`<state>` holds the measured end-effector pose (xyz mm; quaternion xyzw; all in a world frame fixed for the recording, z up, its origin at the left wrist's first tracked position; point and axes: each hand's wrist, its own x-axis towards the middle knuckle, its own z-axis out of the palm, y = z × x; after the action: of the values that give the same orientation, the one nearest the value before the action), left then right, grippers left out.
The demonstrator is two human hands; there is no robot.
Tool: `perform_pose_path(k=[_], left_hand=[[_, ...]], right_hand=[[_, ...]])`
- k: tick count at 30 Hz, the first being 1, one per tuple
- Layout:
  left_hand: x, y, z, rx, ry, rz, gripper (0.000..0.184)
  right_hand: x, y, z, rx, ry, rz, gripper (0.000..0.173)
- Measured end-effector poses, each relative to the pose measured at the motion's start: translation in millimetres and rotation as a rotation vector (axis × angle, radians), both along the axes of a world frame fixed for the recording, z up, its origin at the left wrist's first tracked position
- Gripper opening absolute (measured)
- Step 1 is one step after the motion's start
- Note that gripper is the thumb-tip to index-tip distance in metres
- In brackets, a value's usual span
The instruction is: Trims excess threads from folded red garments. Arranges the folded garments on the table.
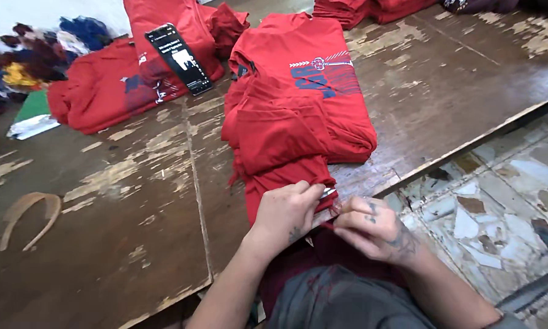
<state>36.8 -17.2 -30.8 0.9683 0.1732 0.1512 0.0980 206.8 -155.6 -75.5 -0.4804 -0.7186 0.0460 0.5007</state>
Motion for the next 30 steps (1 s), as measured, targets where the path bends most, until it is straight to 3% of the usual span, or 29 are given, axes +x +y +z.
perform_pose_path(k=[2, 4, 6, 7, 8, 10, 11, 12, 14, 16, 19, 20, 23, 25, 28, 30], left_hand=[[-11.0, 6.4, -7.3, -0.184, -0.016, 0.130, 0.034], [-21.4, 15.7, -4.3, -0.340, 0.087, 0.196, 0.045], [-25.6, 29.3, 11.8, -0.470, 0.296, 0.128, 0.036], [-28.2, 35.4, 17.6, -0.490, 0.190, 0.138, 0.028], [-30.6, 39.3, 20.9, -0.508, -0.108, 0.220, 0.021], [-13.9, 42.1, 42.0, -0.614, -0.947, 0.445, 0.009], [-1.4, 39.8, 58.2, -0.660, -1.221, 0.462, 0.008], [7.0, 32.4, 67.1, -0.672, -1.292, 0.406, 0.007], [7.1, 12.0, 52.6, -0.541, -1.000, 0.233, 0.009], [-8.4, 5.4, 32.3, -0.361, -0.464, 0.186, 0.025], [-27.9, 8.1, 10.9, -0.442, 0.170, 0.194, 0.044], [-29.3, 6.4, 4.8, -0.426, 0.227, 0.216, 0.039], [-34.0, 1.0, -12.7, -0.296, 0.082, 0.216, 0.020], [-34.7, 0.2, -11.8, -0.273, 0.086, 0.187, 0.021], [-30.1, -6.8, 1.2, -0.275, 0.279, 0.191, 0.029], [-31.4, -6.5, -5.1, -0.259, 0.175, 0.209, 0.020]], right_hand=[[3.1, -8.4, 4.3, -0.109, -0.035, 0.103, 0.034], [6.3, -13.7, 10.5, -0.145, -0.072, 0.139, 0.032], [2.5, -10.8, 18.8, -0.138, -0.100, 0.215, 0.033], [-3.5, -4.3, 23.8, -0.140, -0.125, 0.272, 0.038], [-11.9, 6.7, 28.0, -0.145, -0.173, 0.318, 0.043], [-27.5, 39.1, 32.7, -0.187, -0.319, 0.302, 0.039], [-29.9, 60.8, 33.5, -0.205, -0.396, 0.220, 0.034], [-26.2, 84.7, 32.4, -0.201, -0.452, 0.100, 0.033], [-3.7, 134.1, 33.3, -0.174, -0.498, -0.112, 0.042], [18.3, 176.1, 43.2, -0.367, -0.526, -0.225, 0.059], [25.7, 203.8, 47.2, -0.635, -0.574, -0.254, 0.073], [25.6, 204.4, 46.5, -0.653, -0.583, -0.249, 0.074], [24.0, 199.0, 41.7, -0.656, -0.586, -0.237, 0.074], [26.6, 195.6, 34.6, -0.530, -0.516, -0.241, 0.070], [40.2, 178.1, 29.1, -0.252, -0.213, -0.214, 0.058], [47.1, 144.3, 37.9, -0.128, -0.073, -0.267, 0.057]])
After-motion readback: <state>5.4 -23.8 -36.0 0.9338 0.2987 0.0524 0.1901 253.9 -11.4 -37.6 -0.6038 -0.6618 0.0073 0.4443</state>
